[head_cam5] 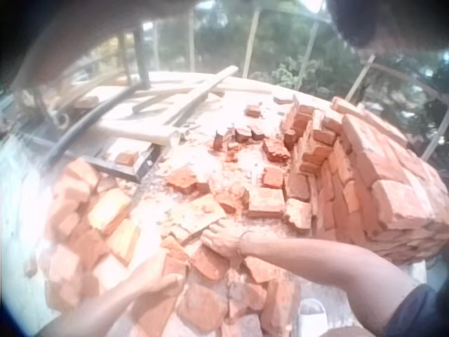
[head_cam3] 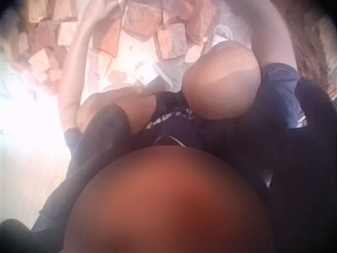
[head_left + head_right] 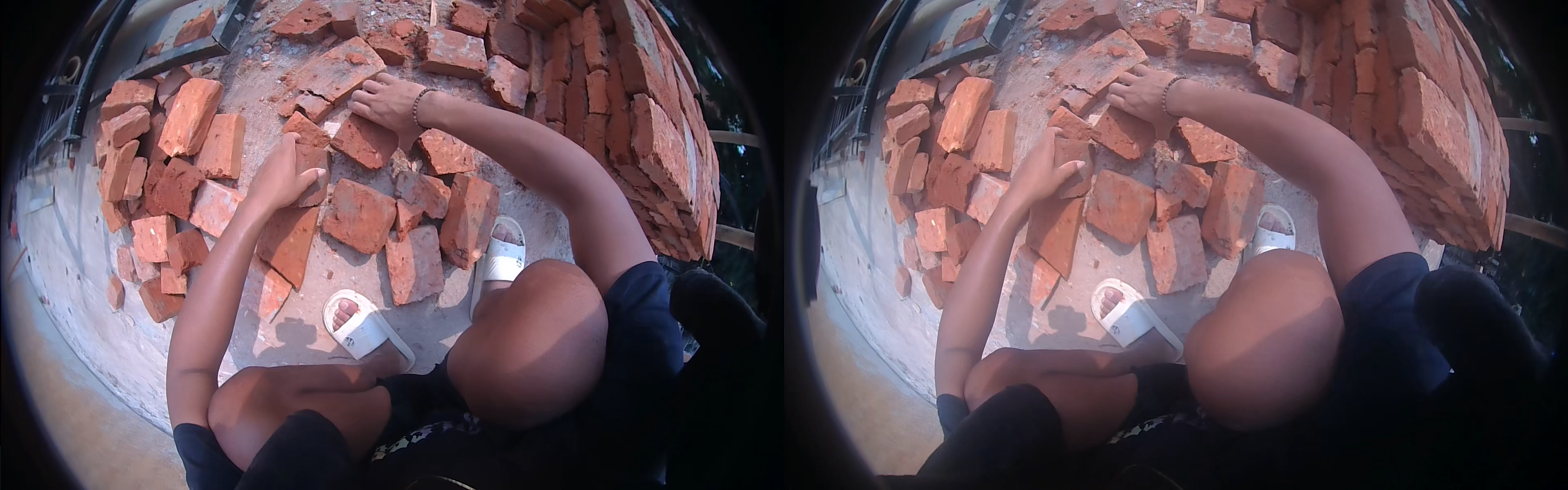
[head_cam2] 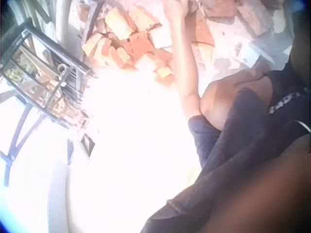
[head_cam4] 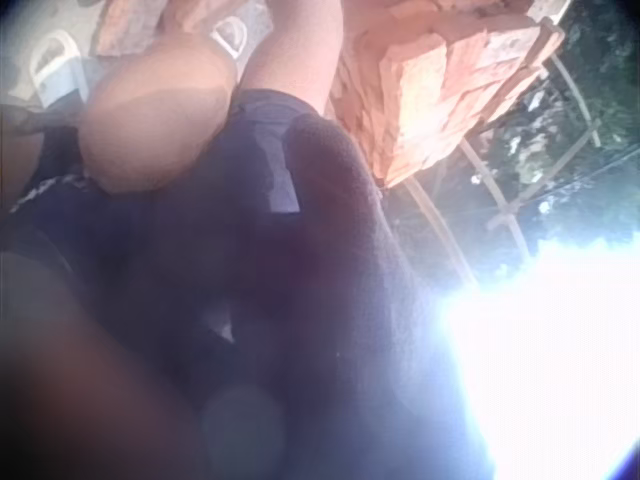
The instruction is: The person sorts red bricks on a concrete floor at a construction site, picking up individual bricks and small fragments and placing them into a neat pile. The person squats and sits on the floor while handling the bricks by hand.
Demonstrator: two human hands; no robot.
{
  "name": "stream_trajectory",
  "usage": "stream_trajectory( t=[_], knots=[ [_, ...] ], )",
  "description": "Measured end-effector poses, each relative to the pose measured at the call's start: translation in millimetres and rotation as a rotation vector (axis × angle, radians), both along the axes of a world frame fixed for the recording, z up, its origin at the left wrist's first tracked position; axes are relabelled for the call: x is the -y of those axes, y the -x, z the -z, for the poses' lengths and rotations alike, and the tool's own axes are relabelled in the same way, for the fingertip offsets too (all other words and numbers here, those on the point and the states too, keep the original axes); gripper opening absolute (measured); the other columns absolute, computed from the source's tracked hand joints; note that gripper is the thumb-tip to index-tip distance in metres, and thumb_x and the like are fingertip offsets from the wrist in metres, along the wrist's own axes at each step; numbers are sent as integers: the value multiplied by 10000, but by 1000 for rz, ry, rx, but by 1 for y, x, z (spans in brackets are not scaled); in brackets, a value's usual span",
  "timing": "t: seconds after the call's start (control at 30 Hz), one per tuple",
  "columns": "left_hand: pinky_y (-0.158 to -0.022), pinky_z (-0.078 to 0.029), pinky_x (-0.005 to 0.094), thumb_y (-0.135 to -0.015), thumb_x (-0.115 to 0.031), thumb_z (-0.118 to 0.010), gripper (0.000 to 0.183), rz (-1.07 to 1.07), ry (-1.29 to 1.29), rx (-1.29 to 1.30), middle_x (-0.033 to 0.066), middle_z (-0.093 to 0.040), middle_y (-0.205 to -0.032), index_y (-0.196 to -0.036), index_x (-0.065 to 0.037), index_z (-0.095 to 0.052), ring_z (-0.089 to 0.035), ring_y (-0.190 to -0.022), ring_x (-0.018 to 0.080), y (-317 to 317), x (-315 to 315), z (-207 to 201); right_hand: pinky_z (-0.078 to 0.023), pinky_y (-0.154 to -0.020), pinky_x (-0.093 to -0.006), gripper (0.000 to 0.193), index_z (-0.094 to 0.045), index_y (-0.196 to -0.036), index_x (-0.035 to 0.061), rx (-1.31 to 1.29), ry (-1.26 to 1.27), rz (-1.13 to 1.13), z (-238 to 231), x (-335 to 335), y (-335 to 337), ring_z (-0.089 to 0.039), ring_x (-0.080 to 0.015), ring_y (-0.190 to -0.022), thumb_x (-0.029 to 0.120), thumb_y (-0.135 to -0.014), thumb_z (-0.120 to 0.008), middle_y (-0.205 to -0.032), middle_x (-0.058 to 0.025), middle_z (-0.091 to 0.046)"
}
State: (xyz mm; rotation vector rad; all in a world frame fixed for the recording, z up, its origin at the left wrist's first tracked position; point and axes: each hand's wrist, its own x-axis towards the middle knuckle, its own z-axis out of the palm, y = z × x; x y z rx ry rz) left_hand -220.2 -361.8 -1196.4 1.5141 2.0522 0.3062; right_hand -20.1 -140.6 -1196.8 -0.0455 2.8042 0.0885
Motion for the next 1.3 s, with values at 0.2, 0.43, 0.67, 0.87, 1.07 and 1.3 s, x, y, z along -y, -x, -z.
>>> stream_trajectory(
  t=[0.2,0.43,0.67,0.87,1.07,1.3],
  knots=[
    [-1059,-493,509,-909,-314,-775,661,278,-184,-213,239,-575,-1339,-1419,1,-495,-549,-1313,426,-29,-22,-38,-474,-1071,-505,941,-543,-1289,-85,-373,179,756,-47,-7,-84,-486,-429,-1295,550,-648,-808,-1334,-272,-523],
    [-1070,-484,574,-934,-481,-739,731,774,183,-362,203,-548,-1414,-1447,-29,-483,-539,-1342,423,-139,-136,-23,-438,-1123,-490,935,-566,-1343,-59,-255,56,1308,-20,-9,-159,-461,-425,-1330,509,-660,-859,-1404,-244,-499],
    [-1092,-445,610,-791,-684,-803,1058,581,19,-224,234,-499,-1470,-1491,10,-418,-464,-1379,443,-208,-152,30,-440,-1136,-525,983,-409,-1541,48,-107,86,1145,18,-17,-192,-427,-420,-1394,302,-724,-893,-1451,-224,-476],
    [-1041,-465,678,-729,-667,-857,1069,463,-41,-259,226,-513,-1454,-1422,44,-459,-454,-1391,433,-219,-144,37,-518,-1063,-545,1112,-314,-1541,-40,-62,-55,1179,36,-17,-170,-515,-470,-1322,263,-685,-956,-1443,-253,-467],
    [-1015,-501,657,-735,-649,-848,992,504,32,-328,249,-613,-1331,-1335,74,-528,-556,-1325,434,-229,-151,28,-538,-1017,-536,913,-415,-1410,-34,-151,21,1155,37,-21,-178,-587,-467,-1227,174,-673,-911,-1381,-237,-520],
    [-989,-535,546,-747,-652,-812,927,357,-25,-372,279,-650,-1212,-1239,87,-548,-626,-1192,459,-145,-127,29,-558,-980,-467,665,-623,-1240,32,-99,283,1037,15,-11,-195,-676,-392,-1156,218,-639,-839,-1190,-226,-699]
  ],
)
